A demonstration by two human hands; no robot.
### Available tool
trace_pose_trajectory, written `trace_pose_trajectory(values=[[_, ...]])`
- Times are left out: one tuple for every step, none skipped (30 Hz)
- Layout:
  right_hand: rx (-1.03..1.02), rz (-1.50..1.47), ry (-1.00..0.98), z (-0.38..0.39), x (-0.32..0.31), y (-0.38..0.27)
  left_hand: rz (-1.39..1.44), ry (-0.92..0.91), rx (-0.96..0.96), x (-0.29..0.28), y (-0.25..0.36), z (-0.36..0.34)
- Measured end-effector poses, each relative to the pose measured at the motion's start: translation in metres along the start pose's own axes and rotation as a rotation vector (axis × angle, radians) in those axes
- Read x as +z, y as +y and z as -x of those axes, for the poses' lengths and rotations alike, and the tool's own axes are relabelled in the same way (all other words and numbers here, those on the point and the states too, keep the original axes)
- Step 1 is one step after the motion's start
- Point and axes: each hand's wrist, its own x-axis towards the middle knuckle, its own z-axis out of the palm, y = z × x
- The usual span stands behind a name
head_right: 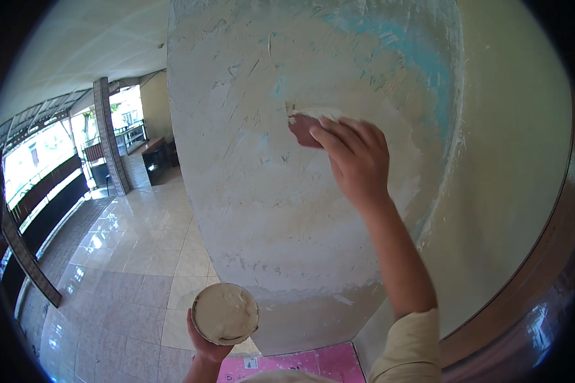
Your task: The person applies wall putty to a damaged wall using a scraper tool.
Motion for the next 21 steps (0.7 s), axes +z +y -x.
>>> trace_pose_trajectory(values=[[0.059, -0.061, 0.017, 0.015, -0.008, -0.013, 0.001, 0.014, 0.007, -0.004, 0.000, 0.001], [0.117, -0.115, 0.032, 0.029, -0.019, -0.027, 0.218, -0.009, -0.025, -0.006, 0.000, 0.002], [0.242, -0.257, 0.062, 0.051, -0.023, -0.044, 0.435, -0.032, -0.048, -0.007, -0.001, 0.004], [0.365, -0.395, 0.089, 0.072, -0.027, -0.061, 0.439, -0.024, -0.043, -0.005, -0.002, 0.003], [0.511, -0.515, 0.073, 0.088, -0.034, -0.083, 0.262, 0.000, -0.007, -0.002, -0.004, 0.002], [0.657, -0.629, 0.055, 0.102, -0.043, -0.101, 0.084, 0.022, 0.024, 0.002, -0.005, 0.000], [0.661, -0.621, 0.046, 0.122, -0.052, -0.110, 0.088, 0.025, 0.012, 0.008, -0.008, -0.003], [0.880, -0.761, 0.021, 0.145, -0.053, -0.119, 0.094, -0.007, 0.002, 0.012, -0.009, -0.006], [1.100, -0.903, -0.006, 0.161, -0.052, -0.125, 0.101, -0.037, -0.004, 0.016, -0.010, -0.008], [1.111, -0.911, -0.019, 0.171, -0.053, -0.126, 0.103, -0.019, -0.002, 0.019, -0.011, -0.010], [1.153, -0.946, -0.105, 0.181, -0.055, -0.126, 0.114, -0.037, 0.005, 0.023, -0.012, -0.010], [1.193, -0.977, -0.194, 0.187, -0.059, -0.127, 0.126, -0.054, 0.010, 0.027, -0.012, -0.011], [1.204, -0.980, -0.207, 0.190, -0.063, -0.127, 0.130, -0.038, 0.007, 0.031, -0.013, -0.013], [1.246, -1.029, -0.196, 0.191, -0.066, -0.125, 0.139, -0.072, 0.008, 0.036, -0.014, -0.015], [1.288, -1.076, -0.184, 0.191, -0.070, -0.123, 0.149, -0.105, 0.008, 0.039, -0.016, -0.017], [1.296, -1.079, -0.196, 0.190, -0.074, -0.125, 0.153, -0.092, 0.008, 0.041, -0.018, -0.018], [1.353, -1.145, -0.242, 0.187, -0.079, -0.126, 0.168, -0.098, 0.009, 0.041, -0.019, -0.019], [1.409, -1.210, -0.288, 0.185, -0.083, -0.127, 0.183, -0.105, 0.011, 0.041, -0.022, -0.020], [1.416, -1.209, -0.295, 0.185, -0.084, -0.125, 0.185, -0.096, 0.008, 0.042, -0.024, -0.022], [1.260, -1.247, -0.299, 0.184, -0.084, -0.124, 0.188, -0.090, 0.014, 0.043, -0.027, -0.024], [1.102, -1.280, -0.300, 0.183, -0.085, -0.121, 0.190, -0.085, 0.021, 0.045, -0.030, -0.025]])
